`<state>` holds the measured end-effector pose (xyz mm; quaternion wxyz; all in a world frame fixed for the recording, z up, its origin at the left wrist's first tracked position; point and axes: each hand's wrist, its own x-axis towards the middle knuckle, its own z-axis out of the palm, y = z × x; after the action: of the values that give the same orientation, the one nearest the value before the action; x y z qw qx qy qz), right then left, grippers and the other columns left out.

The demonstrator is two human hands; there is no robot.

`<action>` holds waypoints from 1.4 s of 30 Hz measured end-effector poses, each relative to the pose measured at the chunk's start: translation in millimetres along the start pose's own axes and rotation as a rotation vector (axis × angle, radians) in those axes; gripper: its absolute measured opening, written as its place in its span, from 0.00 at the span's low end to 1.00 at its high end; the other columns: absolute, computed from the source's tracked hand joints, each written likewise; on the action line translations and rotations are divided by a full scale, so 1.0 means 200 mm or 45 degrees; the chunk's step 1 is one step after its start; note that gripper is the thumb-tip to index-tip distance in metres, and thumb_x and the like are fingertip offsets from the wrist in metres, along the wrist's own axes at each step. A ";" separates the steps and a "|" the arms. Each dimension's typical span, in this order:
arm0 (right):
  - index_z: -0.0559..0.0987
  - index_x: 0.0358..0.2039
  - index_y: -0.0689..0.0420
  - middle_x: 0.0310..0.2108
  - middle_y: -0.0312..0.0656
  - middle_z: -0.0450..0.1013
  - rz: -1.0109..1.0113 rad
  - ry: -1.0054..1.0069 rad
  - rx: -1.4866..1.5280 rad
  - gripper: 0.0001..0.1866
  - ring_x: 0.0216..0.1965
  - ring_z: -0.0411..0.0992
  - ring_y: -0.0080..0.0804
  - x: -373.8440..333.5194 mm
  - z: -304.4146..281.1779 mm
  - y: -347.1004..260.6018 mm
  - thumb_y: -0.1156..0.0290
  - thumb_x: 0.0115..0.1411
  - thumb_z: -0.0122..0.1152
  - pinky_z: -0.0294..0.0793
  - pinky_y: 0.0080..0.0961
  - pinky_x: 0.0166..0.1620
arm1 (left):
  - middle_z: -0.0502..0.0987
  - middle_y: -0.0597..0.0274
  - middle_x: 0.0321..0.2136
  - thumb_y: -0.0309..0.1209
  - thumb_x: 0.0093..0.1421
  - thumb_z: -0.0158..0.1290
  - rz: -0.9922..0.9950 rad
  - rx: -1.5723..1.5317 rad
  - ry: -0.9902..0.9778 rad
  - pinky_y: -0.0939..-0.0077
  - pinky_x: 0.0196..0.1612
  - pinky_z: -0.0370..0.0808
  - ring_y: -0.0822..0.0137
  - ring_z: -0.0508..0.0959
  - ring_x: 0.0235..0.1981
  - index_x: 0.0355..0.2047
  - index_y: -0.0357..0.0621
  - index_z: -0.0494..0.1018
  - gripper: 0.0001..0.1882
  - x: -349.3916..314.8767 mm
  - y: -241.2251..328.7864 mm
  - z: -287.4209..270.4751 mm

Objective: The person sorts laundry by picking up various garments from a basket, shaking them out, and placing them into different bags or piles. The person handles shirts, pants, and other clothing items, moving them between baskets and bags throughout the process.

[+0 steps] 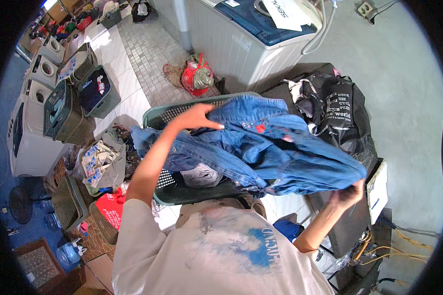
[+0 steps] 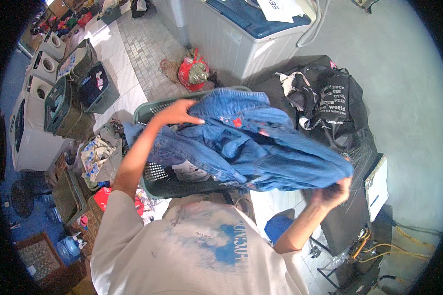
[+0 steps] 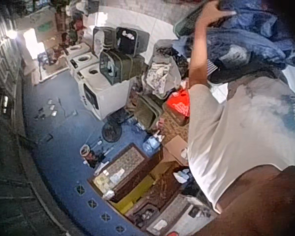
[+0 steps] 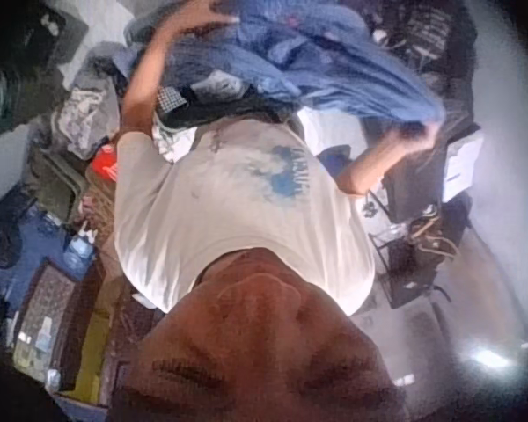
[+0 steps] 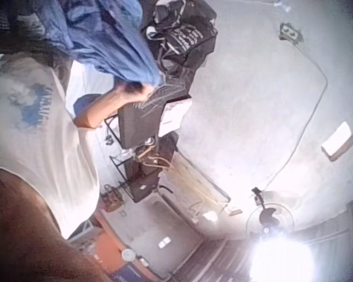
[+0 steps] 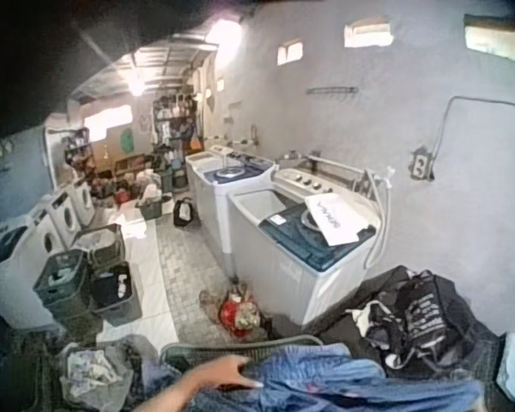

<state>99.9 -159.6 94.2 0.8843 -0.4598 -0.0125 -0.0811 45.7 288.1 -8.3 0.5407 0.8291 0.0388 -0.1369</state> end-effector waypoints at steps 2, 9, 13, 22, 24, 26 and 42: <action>0.75 0.36 0.69 0.40 0.50 0.73 -0.147 0.195 0.046 0.16 0.43 0.71 0.43 0.10 -0.10 -0.11 0.71 0.48 0.52 0.67 0.44 0.52 | 0.77 0.64 0.27 0.44 0.47 0.62 0.313 0.131 0.159 0.79 0.31 0.70 0.76 0.72 0.27 0.39 0.37 0.73 0.25 -0.09 0.22 -0.17; 0.74 0.36 0.67 0.40 0.50 0.73 -0.033 0.154 0.336 0.16 0.42 0.71 0.44 0.43 -0.20 -0.29 0.68 0.50 0.51 0.67 0.44 0.50 | 0.78 0.53 0.31 0.30 0.40 0.65 0.753 0.749 0.713 0.75 0.39 0.72 0.65 0.78 0.33 0.36 0.36 0.75 0.21 -0.49 0.90 -0.48; 0.75 0.34 0.66 0.37 0.48 0.74 0.152 -0.007 0.252 0.14 0.41 0.72 0.40 0.45 0.00 -0.24 0.70 0.49 0.51 0.69 0.39 0.48 | 0.79 0.55 0.29 0.28 0.39 0.65 0.952 0.947 0.949 0.76 0.37 0.74 0.66 0.79 0.30 0.34 0.37 0.76 0.19 -0.66 1.13 -0.46; 0.68 0.47 0.64 0.38 0.42 0.71 -0.564 -0.792 -1.590 0.23 0.42 0.68 0.32 0.09 0.79 0.01 0.65 0.54 0.60 0.64 0.29 0.49 | 0.79 0.59 0.28 0.32 0.46 0.61 0.992 1.038 1.726 0.80 0.36 0.73 0.76 0.77 0.30 0.35 0.36 0.77 0.16 -0.67 1.57 -0.39; 0.70 0.42 0.64 0.37 0.42 0.71 -0.485 -0.751 -1.314 0.19 0.39 0.69 0.28 -0.02 0.90 0.01 0.66 0.54 0.60 0.68 0.26 0.43 | 0.75 0.50 0.17 0.27 0.43 0.55 1.207 1.005 1.828 0.76 0.23 0.70 0.62 0.77 0.18 0.25 0.34 0.75 0.09 -0.65 1.69 -0.44; 0.72 0.38 0.63 0.33 0.39 0.72 -0.183 -1.034 -1.064 0.18 0.35 0.70 0.26 -0.17 0.96 -0.01 0.63 0.53 0.62 0.69 0.24 0.38 | 0.73 0.48 0.15 0.26 0.41 0.55 1.182 0.840 1.827 0.75 0.21 0.69 0.63 0.76 0.16 0.21 0.34 0.74 0.07 -0.67 1.76 -0.44; 0.75 0.34 0.62 0.30 0.32 0.71 0.073 -1.034 -0.206 0.09 0.32 0.65 0.17 -0.13 1.06 0.10 0.71 0.55 0.56 0.62 0.14 0.39 | 0.78 0.62 0.22 0.43 0.46 0.58 0.319 0.646 1.686 0.78 0.30 0.71 0.76 0.76 0.24 0.31 0.39 0.78 0.20 -0.99 1.30 -0.78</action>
<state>88.8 28.6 197.9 0.7705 -0.5225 -0.3409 0.1309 -60.1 338.5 333.0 0.2059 0.8364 0.2300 0.4528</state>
